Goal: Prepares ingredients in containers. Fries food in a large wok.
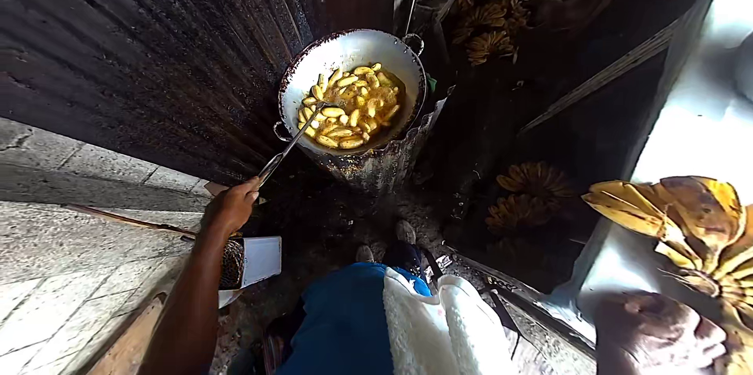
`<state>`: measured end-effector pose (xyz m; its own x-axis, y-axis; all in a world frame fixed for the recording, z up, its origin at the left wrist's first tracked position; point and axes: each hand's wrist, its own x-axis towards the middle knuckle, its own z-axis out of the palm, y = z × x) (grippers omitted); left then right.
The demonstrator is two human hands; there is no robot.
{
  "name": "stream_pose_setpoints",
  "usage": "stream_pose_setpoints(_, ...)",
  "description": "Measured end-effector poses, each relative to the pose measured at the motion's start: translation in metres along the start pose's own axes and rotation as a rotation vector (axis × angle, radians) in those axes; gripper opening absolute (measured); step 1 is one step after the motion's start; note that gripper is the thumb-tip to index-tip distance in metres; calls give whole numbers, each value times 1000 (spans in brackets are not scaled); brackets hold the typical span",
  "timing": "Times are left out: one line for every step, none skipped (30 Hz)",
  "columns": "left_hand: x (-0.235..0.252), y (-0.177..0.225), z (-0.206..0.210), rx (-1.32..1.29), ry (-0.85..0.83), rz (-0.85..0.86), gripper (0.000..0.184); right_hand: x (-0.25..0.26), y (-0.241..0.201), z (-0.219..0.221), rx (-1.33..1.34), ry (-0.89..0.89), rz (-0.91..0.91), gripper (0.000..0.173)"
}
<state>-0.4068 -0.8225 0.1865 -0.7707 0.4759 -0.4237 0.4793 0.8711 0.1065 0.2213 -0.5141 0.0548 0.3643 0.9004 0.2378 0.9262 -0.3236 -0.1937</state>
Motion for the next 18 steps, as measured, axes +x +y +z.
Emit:
stream_pose_setpoints(-15,-10,-10,-8,13,3,43,0,1,-1,-14,-1,-11,36)
stream_pose_setpoints(-31,-18,-19,-11,20,-1,43,0,1,-1,-21,-4,-16,36)
stream_pose_setpoints(-45,-27,-28,-18,31,5,42,0,0,-2,-23,2,-12,36)
stream_pose_setpoints(-58,-36,-36,-21,41,9,42,0,0,-1,-16,20,-5,35)
stream_pose_setpoints(-70,-45,-43,-16,53,11,42,0,0,3,-6,61,0,34)
stream_pose_setpoints(-81,-51,-49,0,55,11,41,0,2,6,5,93,-10,33)
stream_pose_setpoints(-90,-56,-54,24,55,10,41,2,6,11,-10,124,-27,33)
stream_pose_setpoints(-97,-57,-59,52,49,1,41,3,11,17,-20,161,-37,33)
stream_pose_setpoints(-102,-55,-61,78,42,-6,41,5,15,24,-28,195,-42,32)
stream_pose_setpoints(-104,-51,-62,110,31,-13,41,7,20,29,-39,207,-40,31)
stream_pose_setpoints(-102,-44,-60,152,18,-18,41,7,21,30,-45,201,-38,31)
stream_pose_setpoints(-97,-35,-55,198,-1,-17,42,6,18,27,-62,196,-33,31)
stream_pose_setpoints(-89,-24,-46,237,-27,-14,43,5,15,24,-70,188,-28,31)
stream_pose_setpoints(-77,-12,-34,264,-53,-10,44,5,15,25,-78,189,-31,31)
stream_pose_setpoints(-63,0,-20,281,-84,-7,45,4,17,26,-88,195,-37,30)
stream_pose_setpoints(-48,12,-5,293,-106,-3,46,5,19,27,-94,202,-42,29)
stream_pose_setpoints(-33,23,11,294,-114,1,46,5,18,26,-100,191,-40,29)
stream_pose_setpoints(-18,35,26,284,-114,-2,47,4,17,24,-110,171,-34,29)
